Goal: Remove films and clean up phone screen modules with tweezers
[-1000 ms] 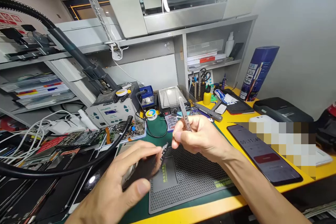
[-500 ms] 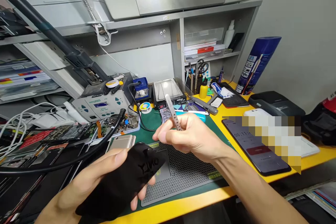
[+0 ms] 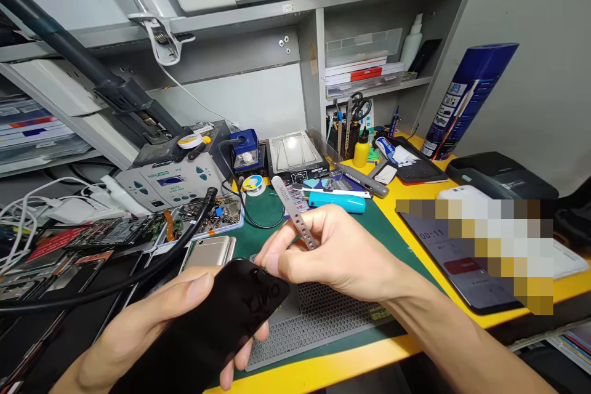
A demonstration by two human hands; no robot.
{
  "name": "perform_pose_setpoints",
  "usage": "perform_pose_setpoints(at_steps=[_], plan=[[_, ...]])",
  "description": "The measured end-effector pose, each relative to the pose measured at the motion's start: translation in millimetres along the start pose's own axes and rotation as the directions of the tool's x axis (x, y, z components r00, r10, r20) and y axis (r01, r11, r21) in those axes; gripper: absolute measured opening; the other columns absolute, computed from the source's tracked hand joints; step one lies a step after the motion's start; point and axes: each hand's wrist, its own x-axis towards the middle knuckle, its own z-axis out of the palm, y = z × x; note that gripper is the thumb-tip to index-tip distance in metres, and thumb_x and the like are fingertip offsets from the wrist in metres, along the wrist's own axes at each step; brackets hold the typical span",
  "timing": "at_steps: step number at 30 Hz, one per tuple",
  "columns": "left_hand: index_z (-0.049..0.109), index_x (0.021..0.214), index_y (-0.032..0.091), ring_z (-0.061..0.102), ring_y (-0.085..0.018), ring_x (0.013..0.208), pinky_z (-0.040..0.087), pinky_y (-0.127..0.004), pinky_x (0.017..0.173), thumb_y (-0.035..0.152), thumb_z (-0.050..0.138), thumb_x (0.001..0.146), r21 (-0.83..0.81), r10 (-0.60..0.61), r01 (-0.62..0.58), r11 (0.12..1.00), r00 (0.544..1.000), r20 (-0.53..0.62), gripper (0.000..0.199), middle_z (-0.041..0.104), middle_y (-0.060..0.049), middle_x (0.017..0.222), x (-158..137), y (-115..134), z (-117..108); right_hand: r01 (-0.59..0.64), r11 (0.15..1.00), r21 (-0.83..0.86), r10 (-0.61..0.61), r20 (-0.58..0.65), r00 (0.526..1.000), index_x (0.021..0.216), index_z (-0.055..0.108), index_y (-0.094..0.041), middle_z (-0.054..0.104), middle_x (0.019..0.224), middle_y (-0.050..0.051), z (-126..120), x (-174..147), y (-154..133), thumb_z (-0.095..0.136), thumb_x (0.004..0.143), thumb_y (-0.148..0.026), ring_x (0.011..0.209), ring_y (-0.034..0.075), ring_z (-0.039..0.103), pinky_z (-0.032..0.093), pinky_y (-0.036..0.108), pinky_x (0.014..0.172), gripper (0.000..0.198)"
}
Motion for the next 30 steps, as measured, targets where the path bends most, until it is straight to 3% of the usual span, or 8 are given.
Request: perform_pose_setpoints(at_steps=[8,15,23,30], plan=[[0.075,0.096,0.011,0.068,-0.018,0.067,0.055,-0.024,0.059,0.057,0.067,0.083,-0.032,-0.036,0.036,0.999,0.999,-0.019,0.048,0.074,-0.016,0.086,1.7,4.4,5.6,-0.017,0.997,-0.075,0.015,-0.024,1.0,0.073,0.073,-0.017,0.071,0.087,0.004,-1.1,-2.2,2.6,0.069,0.077,-0.011,0.081,0.019,0.061,0.049,0.029,0.076,0.009],[0.075,0.09,0.009,0.068,-0.019,0.063,0.054,-0.023,0.056,0.063,0.068,0.078,-0.025,-0.078,0.077,0.997,0.996,-0.052,0.056,0.072,-0.015,0.079,0.5,5.0,7.6,-0.078,0.981,-0.179,0.069,-0.054,0.996,0.074,0.072,-0.016,0.067,0.084,0.003,-3.0,-4.0,1.8,0.071,0.08,-0.021,0.078,0.018,0.056,0.045,0.029,0.074,0.008],[0.075,0.1,0.006,0.067,-0.02,0.067,0.053,-0.029,0.059,0.067,0.064,0.078,-0.087,-0.198,0.194,0.977,0.98,-0.039,0.066,0.073,-0.02,0.096,3.5,-6.5,-5.9,-0.103,0.967,-0.233,0.088,-0.073,0.993,0.069,0.068,-0.014,0.057,0.07,-0.001,-4.3,-3.0,-0.5,0.066,0.077,-0.016,0.065,0.011,0.045,0.038,0.023,0.062,0.008],[0.076,0.106,0.004,0.066,-0.021,0.067,0.052,-0.029,0.063,0.072,0.057,0.08,-0.109,-0.266,0.262,0.959,0.964,-0.025,0.075,0.072,-0.017,0.085,-0.2,-10.8,-10.8,-0.174,0.968,-0.183,0.159,-0.095,0.983,0.066,0.069,-0.014,0.043,0.054,-0.006,-3.7,0.4,-2.4,0.064,0.071,-0.016,0.047,0.005,0.024,0.016,0.021,0.041,0.008]])
